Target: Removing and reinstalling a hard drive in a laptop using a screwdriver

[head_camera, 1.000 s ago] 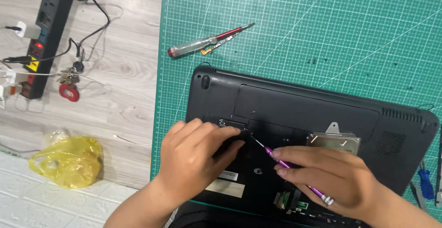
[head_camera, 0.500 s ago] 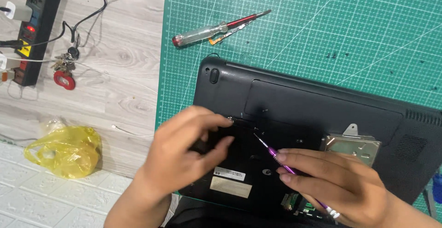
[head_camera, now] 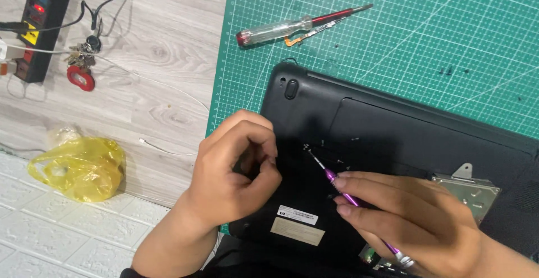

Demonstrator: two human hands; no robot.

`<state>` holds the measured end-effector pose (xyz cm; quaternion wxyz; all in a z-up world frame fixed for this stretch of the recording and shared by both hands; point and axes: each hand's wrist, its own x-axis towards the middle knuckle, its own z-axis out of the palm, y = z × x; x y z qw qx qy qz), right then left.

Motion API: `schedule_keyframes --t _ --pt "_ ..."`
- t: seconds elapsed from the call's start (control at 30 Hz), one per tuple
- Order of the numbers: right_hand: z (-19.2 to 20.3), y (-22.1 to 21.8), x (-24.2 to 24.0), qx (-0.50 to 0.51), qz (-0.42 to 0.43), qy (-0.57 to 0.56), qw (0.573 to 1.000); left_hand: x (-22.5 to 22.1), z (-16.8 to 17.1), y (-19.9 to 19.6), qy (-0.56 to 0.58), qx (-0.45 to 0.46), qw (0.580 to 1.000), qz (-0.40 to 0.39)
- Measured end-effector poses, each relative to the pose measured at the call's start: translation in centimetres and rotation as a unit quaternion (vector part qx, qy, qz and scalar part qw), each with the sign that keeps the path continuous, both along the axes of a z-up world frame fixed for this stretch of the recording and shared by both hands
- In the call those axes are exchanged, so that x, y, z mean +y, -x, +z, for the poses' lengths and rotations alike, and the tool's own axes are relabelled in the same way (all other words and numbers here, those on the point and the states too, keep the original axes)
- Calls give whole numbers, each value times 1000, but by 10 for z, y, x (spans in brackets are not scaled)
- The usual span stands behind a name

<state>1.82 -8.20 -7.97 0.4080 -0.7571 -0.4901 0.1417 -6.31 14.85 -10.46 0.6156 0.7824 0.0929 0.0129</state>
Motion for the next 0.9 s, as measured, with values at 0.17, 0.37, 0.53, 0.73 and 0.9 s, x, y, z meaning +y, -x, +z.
schedule_keyframes --t 0.17,0.37,0.53,0.73,0.9 --pt "-3 1 0 13 -3 15 1000 0 1 -1 -8 -16 1000 -10" --pt "-2 -2 3 3 -4 17 1000 0 0 -1 4 -16 1000 -11" --pt "0 -4 4 37 -13 33 999 0 0 -1 7 -13 1000 -13" --pt "-1 -4 1 59 -43 60 996 1 -2 -1 9 -14 1000 -15" --pt "-1 -6 6 81 -61 58 993 1 -1 -2 6 -21 1000 -19"
